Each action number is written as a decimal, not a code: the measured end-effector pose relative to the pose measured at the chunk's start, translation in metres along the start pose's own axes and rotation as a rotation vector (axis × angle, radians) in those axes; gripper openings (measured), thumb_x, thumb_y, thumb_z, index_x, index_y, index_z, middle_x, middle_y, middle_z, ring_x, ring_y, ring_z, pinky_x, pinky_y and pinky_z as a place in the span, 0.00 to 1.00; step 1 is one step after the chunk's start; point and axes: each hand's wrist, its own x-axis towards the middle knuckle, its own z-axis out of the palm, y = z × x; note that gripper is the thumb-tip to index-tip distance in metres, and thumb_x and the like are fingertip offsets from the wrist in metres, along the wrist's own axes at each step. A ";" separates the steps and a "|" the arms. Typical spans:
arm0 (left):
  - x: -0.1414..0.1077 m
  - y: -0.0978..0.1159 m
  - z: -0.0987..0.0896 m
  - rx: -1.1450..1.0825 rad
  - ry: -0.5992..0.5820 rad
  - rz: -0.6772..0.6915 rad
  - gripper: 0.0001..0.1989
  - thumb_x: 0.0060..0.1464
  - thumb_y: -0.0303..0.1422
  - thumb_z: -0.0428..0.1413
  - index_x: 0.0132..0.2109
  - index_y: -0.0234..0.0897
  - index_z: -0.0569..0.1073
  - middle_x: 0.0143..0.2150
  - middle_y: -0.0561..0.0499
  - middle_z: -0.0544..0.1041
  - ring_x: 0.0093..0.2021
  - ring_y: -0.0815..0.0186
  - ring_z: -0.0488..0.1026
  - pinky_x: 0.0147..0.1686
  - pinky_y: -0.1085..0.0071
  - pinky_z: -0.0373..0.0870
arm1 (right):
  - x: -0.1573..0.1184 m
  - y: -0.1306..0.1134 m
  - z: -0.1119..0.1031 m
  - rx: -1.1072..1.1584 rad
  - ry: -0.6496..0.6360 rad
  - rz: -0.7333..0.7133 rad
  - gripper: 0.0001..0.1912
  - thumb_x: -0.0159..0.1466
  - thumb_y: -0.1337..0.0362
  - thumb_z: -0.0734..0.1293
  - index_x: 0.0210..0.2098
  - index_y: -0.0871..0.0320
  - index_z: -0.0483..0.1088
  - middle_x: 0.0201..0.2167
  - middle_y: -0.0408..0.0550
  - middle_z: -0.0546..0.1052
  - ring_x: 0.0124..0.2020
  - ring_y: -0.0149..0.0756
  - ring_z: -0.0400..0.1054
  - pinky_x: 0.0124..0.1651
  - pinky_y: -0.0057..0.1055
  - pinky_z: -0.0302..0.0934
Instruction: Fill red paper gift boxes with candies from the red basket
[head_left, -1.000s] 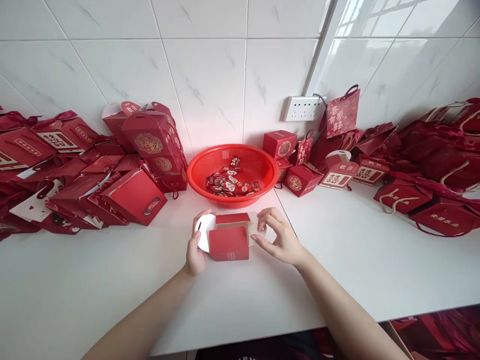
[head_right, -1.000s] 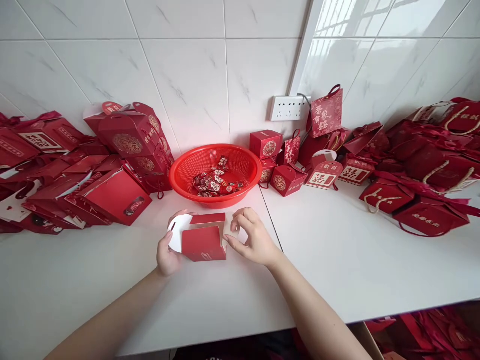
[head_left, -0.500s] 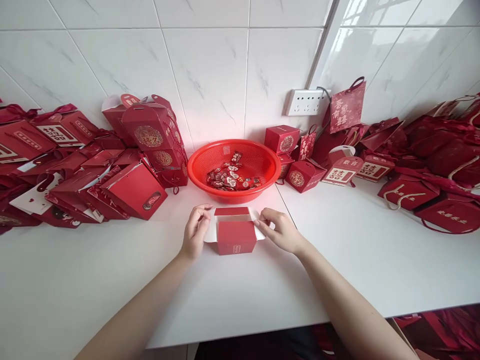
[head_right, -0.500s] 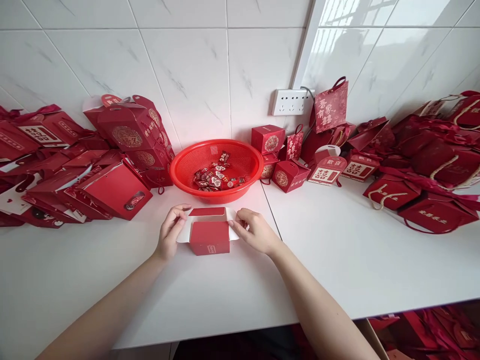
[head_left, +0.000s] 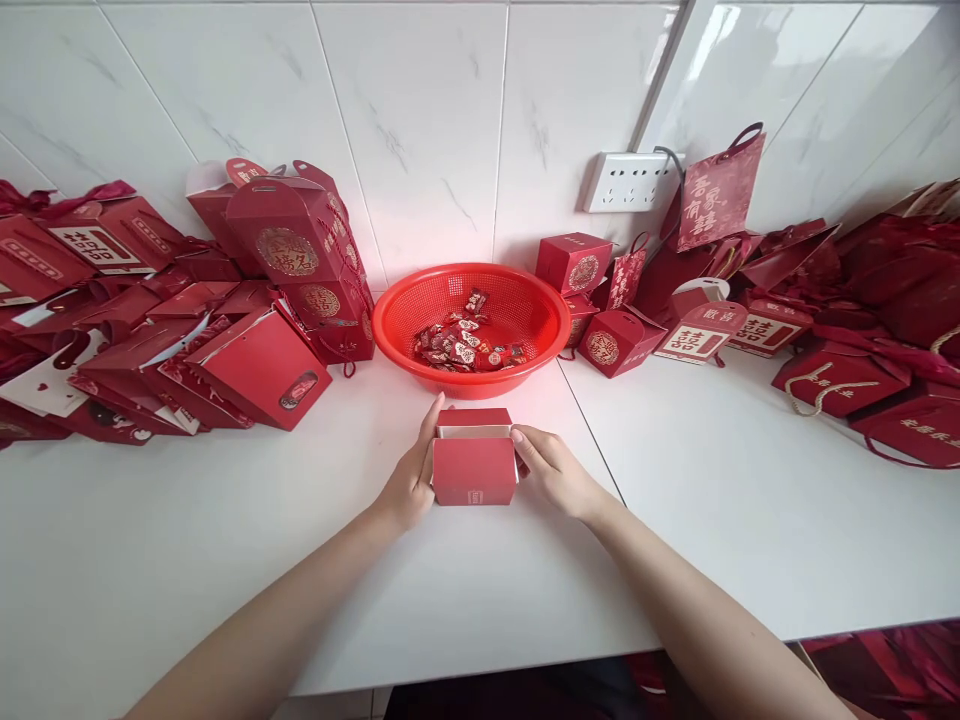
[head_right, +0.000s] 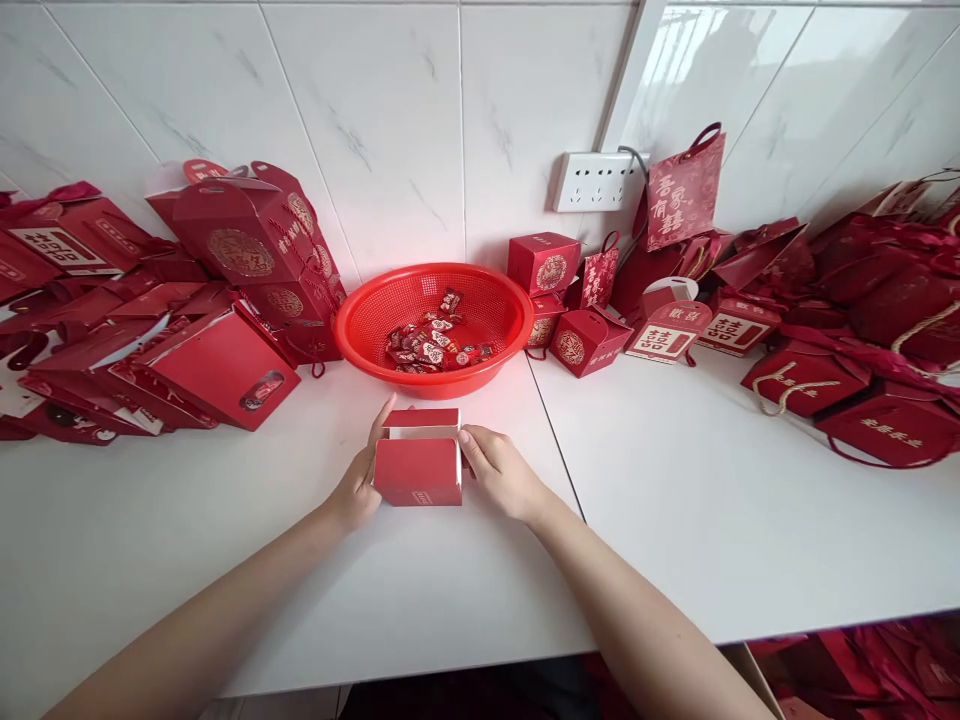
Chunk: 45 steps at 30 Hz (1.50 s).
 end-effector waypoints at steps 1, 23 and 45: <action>0.000 0.000 0.001 -0.019 -0.011 -0.008 0.34 0.70 0.50 0.38 0.75 0.48 0.36 0.52 0.46 0.78 0.49 0.56 0.77 0.54 0.55 0.70 | 0.000 0.000 0.001 0.005 -0.001 0.001 0.25 0.75 0.47 0.49 0.30 0.55 0.61 0.28 0.42 0.65 0.29 0.32 0.58 0.35 0.31 0.55; -0.004 0.020 -0.014 0.750 0.196 0.717 0.20 0.58 0.29 0.49 0.55 0.44 0.76 0.44 0.47 0.81 0.57 0.50 0.72 0.65 0.44 0.58 | -0.010 -0.014 -0.013 -0.301 -0.030 -0.008 0.14 0.65 0.69 0.57 0.24 0.54 0.51 0.21 0.39 0.62 0.23 0.30 0.51 0.26 0.28 0.48; 0.002 0.029 -0.018 0.372 -0.126 0.524 0.32 0.64 0.36 0.49 0.73 0.41 0.53 0.73 0.40 0.55 0.73 0.46 0.53 0.70 0.47 0.54 | -0.013 -0.015 -0.026 -0.476 -0.225 -0.387 0.66 0.52 0.37 0.75 0.76 0.50 0.36 0.76 0.58 0.42 0.75 0.58 0.36 0.73 0.64 0.29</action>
